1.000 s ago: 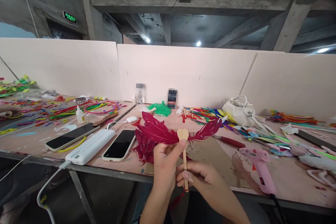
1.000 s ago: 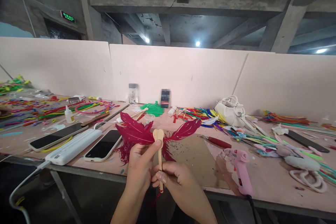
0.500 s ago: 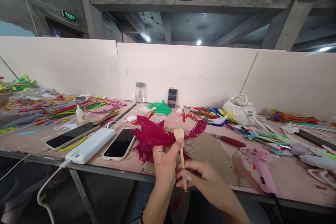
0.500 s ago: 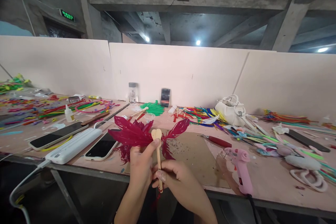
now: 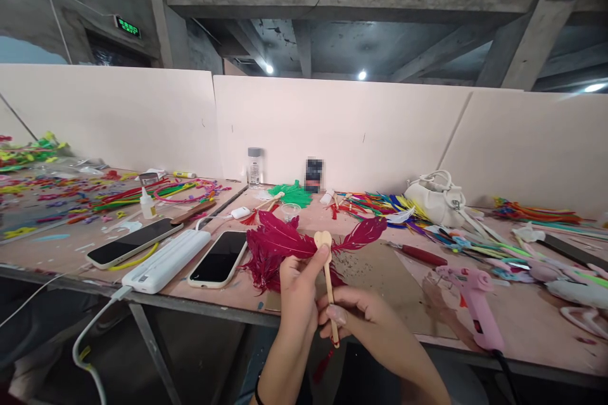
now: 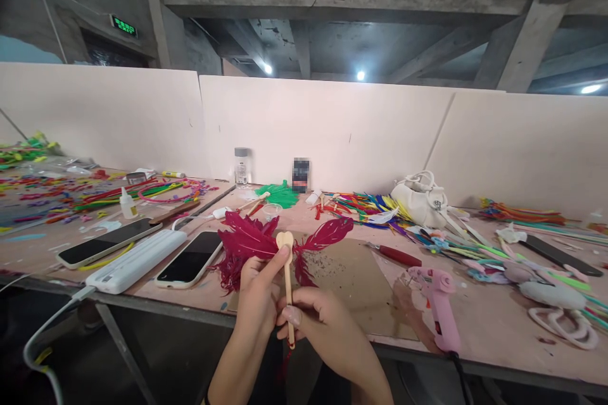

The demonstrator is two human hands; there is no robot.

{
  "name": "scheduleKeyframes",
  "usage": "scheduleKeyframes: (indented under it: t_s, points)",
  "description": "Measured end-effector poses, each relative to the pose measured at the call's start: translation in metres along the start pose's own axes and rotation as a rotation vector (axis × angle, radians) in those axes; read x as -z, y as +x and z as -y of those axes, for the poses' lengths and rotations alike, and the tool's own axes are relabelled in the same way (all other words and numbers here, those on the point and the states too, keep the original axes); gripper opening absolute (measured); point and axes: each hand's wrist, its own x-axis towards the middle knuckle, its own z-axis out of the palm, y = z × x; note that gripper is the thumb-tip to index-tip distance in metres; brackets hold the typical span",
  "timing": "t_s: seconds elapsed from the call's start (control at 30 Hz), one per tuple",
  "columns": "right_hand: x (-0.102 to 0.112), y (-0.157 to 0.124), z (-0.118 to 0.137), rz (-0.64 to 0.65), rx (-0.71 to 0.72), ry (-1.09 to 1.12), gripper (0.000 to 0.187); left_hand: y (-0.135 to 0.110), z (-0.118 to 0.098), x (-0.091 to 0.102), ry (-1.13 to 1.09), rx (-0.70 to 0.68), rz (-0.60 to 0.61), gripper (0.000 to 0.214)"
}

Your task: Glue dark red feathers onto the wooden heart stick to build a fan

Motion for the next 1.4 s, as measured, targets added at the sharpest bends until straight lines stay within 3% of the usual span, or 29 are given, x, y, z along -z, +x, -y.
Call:
scheduleKeyframes:
  t_s: [0.13, 0.43, 0.53, 0.7, 0.9, 1.03, 1.13, 1.23, 1.4]
  points:
    - [0.000, 0.000, -0.001, 0.006, 0.008, 0.017, 0.043, 0.000, -0.001, 0.005, -0.044, 0.053, -0.045, 0.039]
    - [0.000, -0.005, 0.000, -0.082, -0.050, 0.098, 0.045, -0.006, -0.012, 0.008, -0.025, 0.112, 0.246, 0.031]
    - [-0.001, -0.003, 0.003, -0.144, -0.016, 0.083, 0.043, -0.006, -0.012, 0.008, -0.036, 0.118, 0.231, 0.031]
    - [-0.001, 0.001, 0.002, -0.172, 0.014, 0.024, 0.038, -0.012, -0.018, 0.007, -0.120, 0.129, 0.252, 0.013]
    - [-0.005, 0.001, -0.002, -0.092, -0.039, -0.003, 0.036, -0.015, -0.014, 0.005, 0.073, -0.019, 0.111, 0.029]
    - [-0.009, -0.001, 0.001, -0.052, -0.032, -0.014, 0.032, -0.011, -0.006, 0.008, 0.049, -0.082, -0.060, 0.033]
    - [-0.007, -0.009, 0.004, -0.020, -0.036, 0.003, 0.034, -0.005, -0.012, 0.014, 0.061, -0.100, -0.062, 0.032]
    - [0.006, -0.019, 0.007, -0.135, -0.043, -0.081, 0.037, 0.004, -0.029, 0.023, 0.049, -0.146, -0.048, 0.032]
    - [0.030, -0.022, -0.002, -0.579, -0.017, -0.511, 0.042, 0.007, -0.059, 0.037, -0.071, -0.198, -0.073, 0.031]
